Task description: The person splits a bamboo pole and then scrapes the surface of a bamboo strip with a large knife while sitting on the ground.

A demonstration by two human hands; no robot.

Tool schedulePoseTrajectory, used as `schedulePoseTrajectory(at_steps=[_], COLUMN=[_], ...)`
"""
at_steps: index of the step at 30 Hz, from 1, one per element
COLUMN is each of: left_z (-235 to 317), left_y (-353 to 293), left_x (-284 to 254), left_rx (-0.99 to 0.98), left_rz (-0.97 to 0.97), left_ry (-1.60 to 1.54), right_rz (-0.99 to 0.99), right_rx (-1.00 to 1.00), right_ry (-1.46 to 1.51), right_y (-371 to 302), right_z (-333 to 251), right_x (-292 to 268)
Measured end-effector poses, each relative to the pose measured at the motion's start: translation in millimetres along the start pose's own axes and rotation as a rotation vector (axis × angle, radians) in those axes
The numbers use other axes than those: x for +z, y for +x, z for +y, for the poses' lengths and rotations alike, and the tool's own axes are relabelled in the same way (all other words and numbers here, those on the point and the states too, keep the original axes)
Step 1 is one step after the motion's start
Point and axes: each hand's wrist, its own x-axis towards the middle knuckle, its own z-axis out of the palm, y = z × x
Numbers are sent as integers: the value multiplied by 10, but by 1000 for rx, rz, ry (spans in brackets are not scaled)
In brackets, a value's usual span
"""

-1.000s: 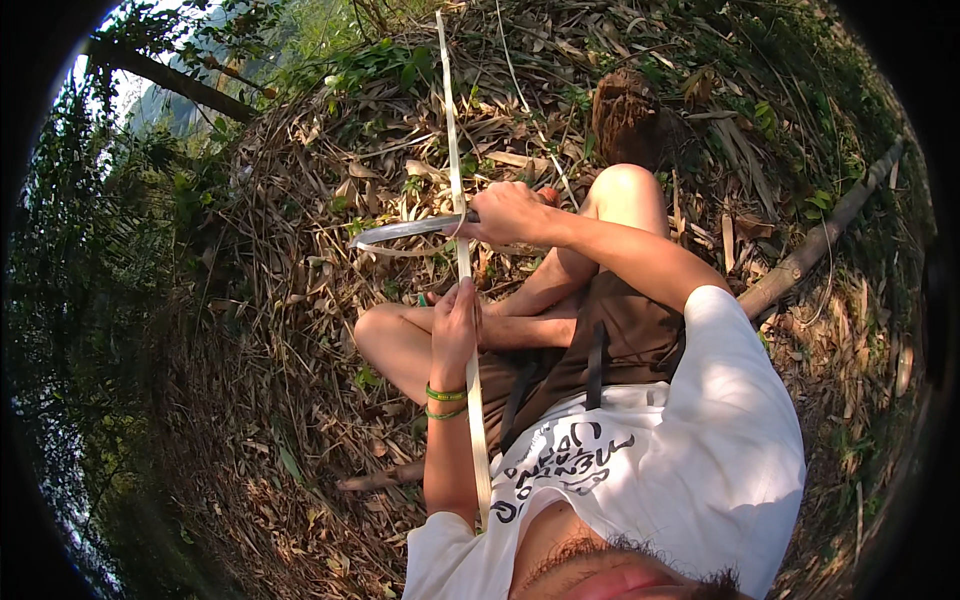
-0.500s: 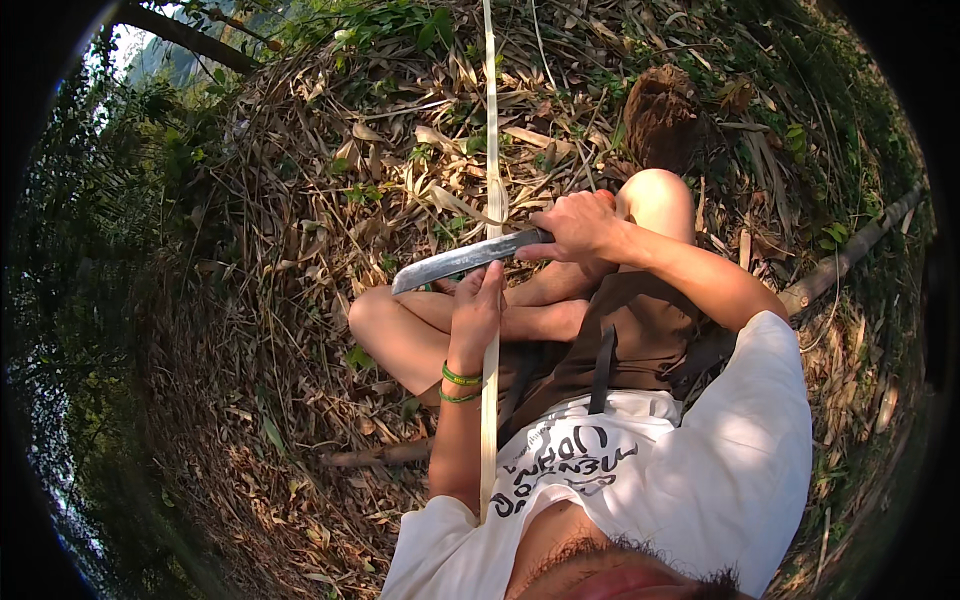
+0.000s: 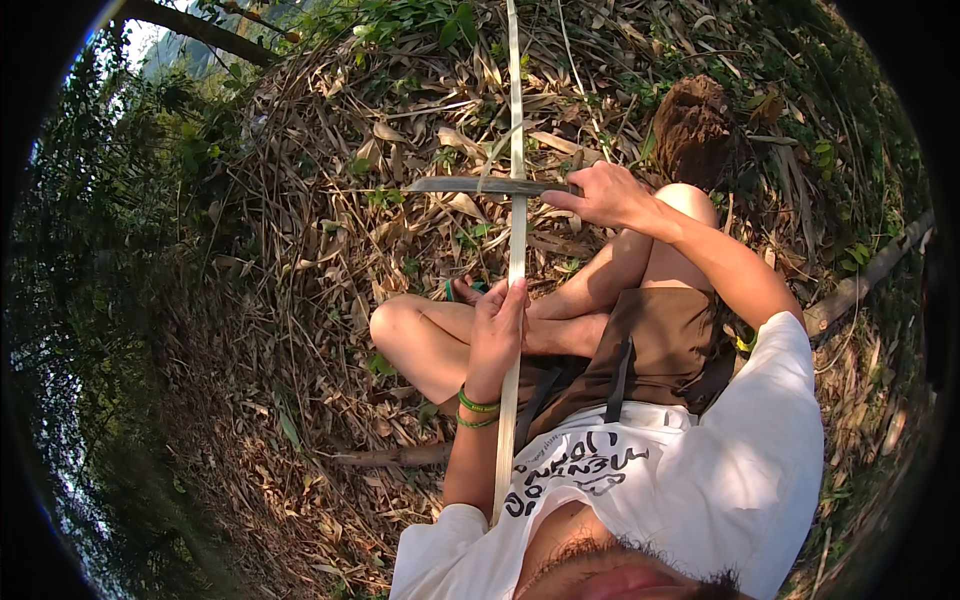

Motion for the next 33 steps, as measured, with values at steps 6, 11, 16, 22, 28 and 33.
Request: schedulePoseTrajectory(at_steps=[6, 11, 16, 22, 28, 33], left_z=[77, 69, 49, 78, 63, 124], left_y=[-222, -331, -381, -764, -550, -524], left_x=[40, 170, 58, 128, 55, 44], left_rx=[-121, -182, -117, -56, -85, -58], left_rz=[-2, 1, 24, -21, 19, 22], left_ry=[14, -14, 80, 150, 68, 88], right_rz=[82, 93, -63, 225, -124, 41], right_rx=[-48, 12, -351, 108, -271, -262], right_ry=[-130, -31, -213, -92, -200, -255], right_y=[137, 128, -334, 174, -485, -113], right_z=[363, 490, -17, 855, -211, 211], right_x=[50, -4, 191, -284, -24, -85])
